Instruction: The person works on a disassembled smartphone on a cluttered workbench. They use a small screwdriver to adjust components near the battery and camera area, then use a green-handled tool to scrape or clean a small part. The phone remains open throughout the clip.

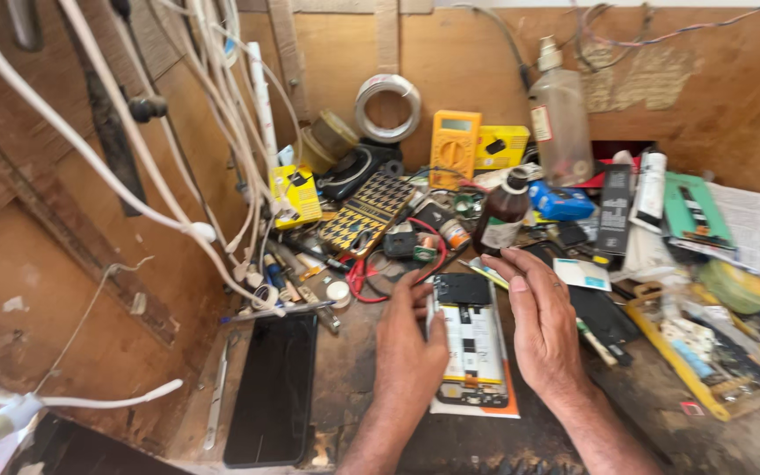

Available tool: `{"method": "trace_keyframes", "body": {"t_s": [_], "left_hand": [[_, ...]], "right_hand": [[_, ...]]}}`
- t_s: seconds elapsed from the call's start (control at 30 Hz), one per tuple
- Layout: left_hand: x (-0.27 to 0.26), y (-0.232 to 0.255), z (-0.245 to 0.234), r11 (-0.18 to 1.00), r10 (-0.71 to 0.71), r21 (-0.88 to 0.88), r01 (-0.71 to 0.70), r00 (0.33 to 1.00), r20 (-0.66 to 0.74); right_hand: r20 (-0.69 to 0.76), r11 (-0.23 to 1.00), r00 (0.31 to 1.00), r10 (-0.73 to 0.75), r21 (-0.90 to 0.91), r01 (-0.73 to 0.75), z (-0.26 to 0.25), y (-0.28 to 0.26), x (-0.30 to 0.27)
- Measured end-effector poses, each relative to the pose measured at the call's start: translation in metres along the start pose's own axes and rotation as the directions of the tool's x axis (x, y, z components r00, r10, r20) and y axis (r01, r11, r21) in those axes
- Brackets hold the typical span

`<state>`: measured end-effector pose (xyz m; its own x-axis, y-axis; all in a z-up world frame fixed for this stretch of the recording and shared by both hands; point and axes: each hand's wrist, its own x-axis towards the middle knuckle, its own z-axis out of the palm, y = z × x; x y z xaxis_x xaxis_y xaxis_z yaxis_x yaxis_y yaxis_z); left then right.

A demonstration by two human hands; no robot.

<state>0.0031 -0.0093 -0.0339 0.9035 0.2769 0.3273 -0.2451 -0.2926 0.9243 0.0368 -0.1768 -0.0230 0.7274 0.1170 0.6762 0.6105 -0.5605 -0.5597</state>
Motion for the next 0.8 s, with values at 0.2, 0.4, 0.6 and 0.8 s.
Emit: {"method": "trace_keyframes", "body": {"t_s": [0.2,0.4,0.6,0.8], "left_hand": [[-0.026,0.028,0.009,0.950,0.023,0.312,-0.012,0.999,-0.031],[-0.034,0.064,0.029,0.791,-0.155,0.608,0.067,0.983,0.093],[-0.028,0.071,0.017,0.807,-0.111,0.589,0.040,0.990,0.086],[-0.006,0.076,0.006,0.703,-0.443,0.663,0.257,0.888,0.125]], "right_hand": [[-0.118,0.977,0.980,0.161,0.161,-0.141,-0.005,-0.004,-0.003],[-0.122,0.969,0.970,0.211,0.156,-0.192,-0.006,-0.005,-0.002],[-0.117,0.957,0.960,0.255,0.175,-0.232,-0.007,-0.006,-0.001],[-0.130,0.955,0.957,0.258,0.186,-0.232,-0.005,-0.006,0.002]]}}
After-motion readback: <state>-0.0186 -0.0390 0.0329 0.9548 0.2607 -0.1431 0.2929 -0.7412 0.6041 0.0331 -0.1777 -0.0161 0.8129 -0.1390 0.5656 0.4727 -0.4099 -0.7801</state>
